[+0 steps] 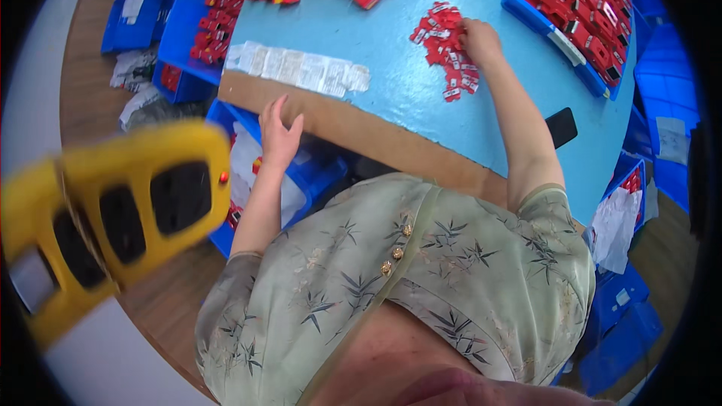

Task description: The person assembles toy cars by attaching small components to plastic car bodies by hand and places the assembled cars into a blue storage bin.

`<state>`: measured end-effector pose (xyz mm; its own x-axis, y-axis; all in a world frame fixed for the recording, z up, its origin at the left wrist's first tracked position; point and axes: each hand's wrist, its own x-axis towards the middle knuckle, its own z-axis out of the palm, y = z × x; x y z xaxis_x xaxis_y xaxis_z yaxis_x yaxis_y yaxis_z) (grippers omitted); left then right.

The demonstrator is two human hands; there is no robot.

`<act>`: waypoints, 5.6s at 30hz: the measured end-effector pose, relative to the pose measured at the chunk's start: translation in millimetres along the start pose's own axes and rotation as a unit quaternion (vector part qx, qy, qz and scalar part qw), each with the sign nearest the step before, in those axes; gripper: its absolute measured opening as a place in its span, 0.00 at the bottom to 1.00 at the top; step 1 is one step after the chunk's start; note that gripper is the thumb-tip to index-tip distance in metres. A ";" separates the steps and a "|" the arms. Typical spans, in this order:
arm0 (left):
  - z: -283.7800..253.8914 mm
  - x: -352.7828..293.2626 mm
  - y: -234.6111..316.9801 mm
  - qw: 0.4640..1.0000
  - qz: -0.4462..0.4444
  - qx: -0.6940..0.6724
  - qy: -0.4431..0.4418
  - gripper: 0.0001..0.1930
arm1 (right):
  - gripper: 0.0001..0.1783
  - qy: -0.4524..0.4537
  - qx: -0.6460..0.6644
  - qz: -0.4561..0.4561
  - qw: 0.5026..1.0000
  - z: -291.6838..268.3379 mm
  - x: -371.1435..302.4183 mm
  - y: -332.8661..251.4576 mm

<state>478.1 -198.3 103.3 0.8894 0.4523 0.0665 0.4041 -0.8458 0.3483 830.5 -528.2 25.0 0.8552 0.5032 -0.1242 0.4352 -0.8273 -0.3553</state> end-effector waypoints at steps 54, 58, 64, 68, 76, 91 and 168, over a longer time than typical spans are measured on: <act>-161.2 -354.3 -483.0 0.944 -0.265 0.106 -0.167 0.30 | 0.11 -0.048 0.073 -0.208 0.974 116.6 -317.7 -447.8; -158.0 -363.4 -434.9 0.755 -0.317 -0.574 -0.019 0.32 | 0.05 -0.088 0.260 -0.231 0.933 121.1 -312.8 -501.8; -145.3 -334.4 -302.1 0.278 -0.055 -0.958 0.041 0.36 | 0.09 -0.106 0.311 -0.416 0.848 73.4 -315.3 -591.6; -137.3 -312.4 -240.0 0.275 -0.054 -0.960 0.005 0.39 | 0.11 -0.041 0.245 -0.542 0.802 59.7 -305.9 -585.0; -116.9 -261.2 -133.5 0.367 -0.152 -0.915 0.063 0.39 | 0.07 0.084 0.239 -0.483 0.838 47.7 -283.2 -505.1; -124.6 -214.1 -63.6 0.413 -0.129 -0.881 -0.192 0.39 | 0.08 -0.010 0.190 -0.412 0.891 25.8 -262.9 -419.8; -89.8 -120.6 28.3 0.529 -0.253 -0.757 -0.288 0.37 | 0.20 0.262 0.314 0.211 0.888 69.3 -185.2 -43.3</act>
<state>363.0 -251.4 189.1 0.8431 -0.0184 -0.5375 0.3758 0.7350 0.5644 633.7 -568.2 -0.8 0.9899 -0.1402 0.0201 -0.0577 -0.5286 -0.8469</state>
